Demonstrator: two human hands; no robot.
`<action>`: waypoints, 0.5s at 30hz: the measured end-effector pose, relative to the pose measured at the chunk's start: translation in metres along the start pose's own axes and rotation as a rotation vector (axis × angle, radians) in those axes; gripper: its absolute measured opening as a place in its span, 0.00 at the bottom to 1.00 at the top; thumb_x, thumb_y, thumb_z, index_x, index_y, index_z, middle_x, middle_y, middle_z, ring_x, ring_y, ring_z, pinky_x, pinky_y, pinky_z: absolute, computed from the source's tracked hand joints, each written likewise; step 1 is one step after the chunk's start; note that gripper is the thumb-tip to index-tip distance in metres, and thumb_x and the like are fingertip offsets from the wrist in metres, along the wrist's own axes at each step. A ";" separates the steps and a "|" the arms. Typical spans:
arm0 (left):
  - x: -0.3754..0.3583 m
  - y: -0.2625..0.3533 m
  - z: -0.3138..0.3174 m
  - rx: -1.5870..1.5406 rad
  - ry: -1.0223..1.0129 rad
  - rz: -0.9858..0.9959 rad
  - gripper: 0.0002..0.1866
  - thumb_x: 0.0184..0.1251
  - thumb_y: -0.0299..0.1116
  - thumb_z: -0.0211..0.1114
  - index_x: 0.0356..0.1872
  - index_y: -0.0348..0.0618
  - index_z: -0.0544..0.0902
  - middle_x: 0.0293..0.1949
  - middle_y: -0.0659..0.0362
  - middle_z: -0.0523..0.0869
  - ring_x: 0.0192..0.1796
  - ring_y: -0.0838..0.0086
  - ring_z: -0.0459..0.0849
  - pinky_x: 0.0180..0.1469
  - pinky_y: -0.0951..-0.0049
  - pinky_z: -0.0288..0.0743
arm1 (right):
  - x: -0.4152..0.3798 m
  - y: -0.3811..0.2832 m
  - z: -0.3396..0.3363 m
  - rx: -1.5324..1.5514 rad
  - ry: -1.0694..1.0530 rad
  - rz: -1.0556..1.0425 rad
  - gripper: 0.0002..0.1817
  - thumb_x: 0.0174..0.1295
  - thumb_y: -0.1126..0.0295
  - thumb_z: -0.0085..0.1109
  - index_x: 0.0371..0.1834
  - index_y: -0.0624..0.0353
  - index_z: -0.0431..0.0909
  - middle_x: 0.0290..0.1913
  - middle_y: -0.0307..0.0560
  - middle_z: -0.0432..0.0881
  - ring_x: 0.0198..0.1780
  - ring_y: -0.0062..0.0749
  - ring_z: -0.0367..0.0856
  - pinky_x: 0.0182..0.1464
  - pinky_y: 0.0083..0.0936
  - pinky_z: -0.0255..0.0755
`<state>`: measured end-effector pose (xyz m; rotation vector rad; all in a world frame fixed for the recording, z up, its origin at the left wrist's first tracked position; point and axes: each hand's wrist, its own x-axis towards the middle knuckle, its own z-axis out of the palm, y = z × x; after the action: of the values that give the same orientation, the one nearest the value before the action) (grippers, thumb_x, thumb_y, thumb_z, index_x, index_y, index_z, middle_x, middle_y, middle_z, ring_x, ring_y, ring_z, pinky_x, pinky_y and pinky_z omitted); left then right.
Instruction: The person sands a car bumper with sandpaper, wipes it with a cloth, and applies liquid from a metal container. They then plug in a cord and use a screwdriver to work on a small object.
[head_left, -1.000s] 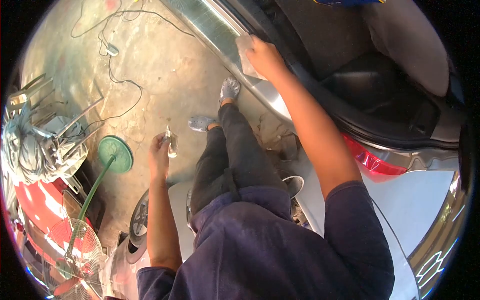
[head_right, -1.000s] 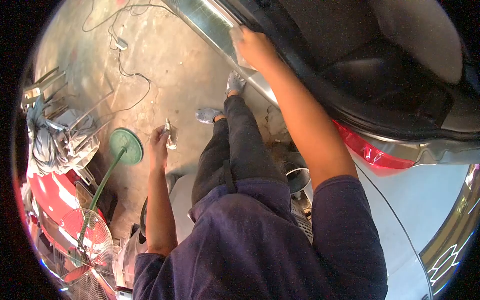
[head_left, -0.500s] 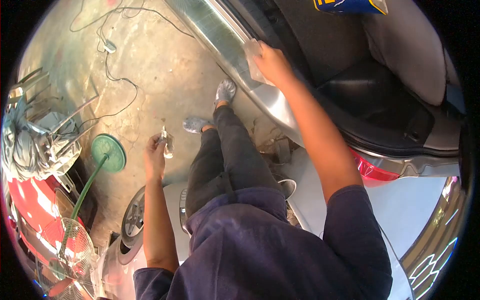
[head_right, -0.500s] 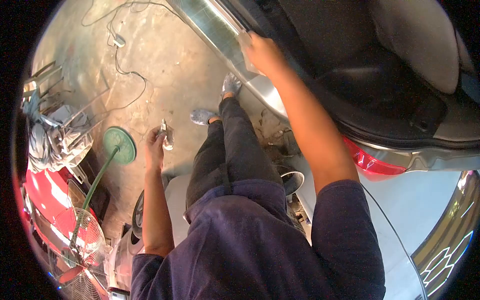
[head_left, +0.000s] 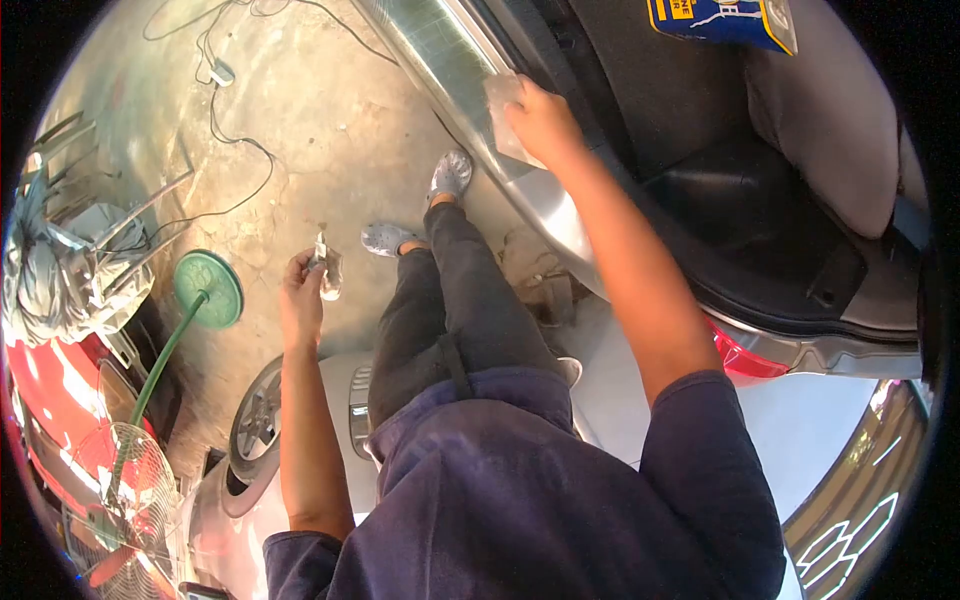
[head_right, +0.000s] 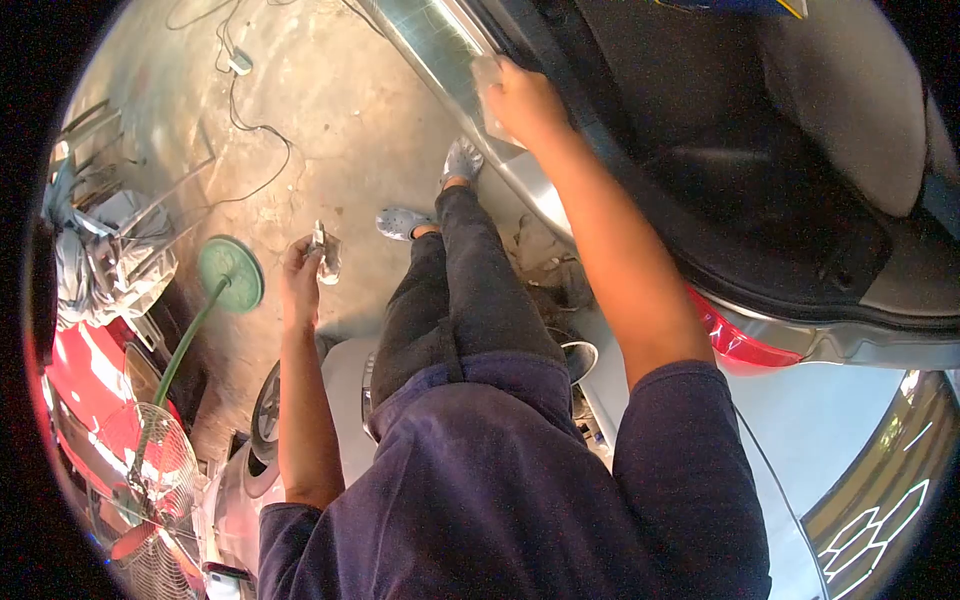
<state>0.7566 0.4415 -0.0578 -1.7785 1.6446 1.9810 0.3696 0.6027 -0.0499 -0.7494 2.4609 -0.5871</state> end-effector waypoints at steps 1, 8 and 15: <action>0.000 0.000 0.001 -0.015 0.004 0.017 0.15 0.71 0.26 0.58 0.56 0.35 0.79 0.38 0.62 0.84 0.38 0.81 0.79 0.41 0.79 0.72 | -0.005 0.002 -0.002 0.013 0.027 -0.011 0.26 0.62 0.64 0.54 0.64 0.59 0.75 0.50 0.67 0.83 0.53 0.63 0.82 0.56 0.50 0.76; 0.007 0.006 0.011 -0.072 0.006 0.019 0.15 0.71 0.26 0.58 0.56 0.35 0.80 0.38 0.62 0.83 0.39 0.81 0.79 0.43 0.78 0.72 | -0.018 0.002 -0.008 0.014 0.007 0.112 0.25 0.62 0.63 0.55 0.63 0.60 0.75 0.50 0.68 0.83 0.53 0.65 0.81 0.56 0.49 0.76; 0.012 0.039 0.043 -0.035 -0.076 0.037 0.16 0.71 0.27 0.59 0.57 0.35 0.79 0.44 0.60 0.84 0.45 0.78 0.79 0.50 0.77 0.71 | -0.003 -0.017 0.012 0.076 0.035 0.035 0.23 0.63 0.63 0.55 0.60 0.62 0.75 0.45 0.71 0.83 0.50 0.67 0.81 0.53 0.51 0.77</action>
<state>0.6980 0.4462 -0.0496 -1.6739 1.6415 2.0778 0.3854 0.5883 -0.0491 -0.6696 2.4632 -0.6819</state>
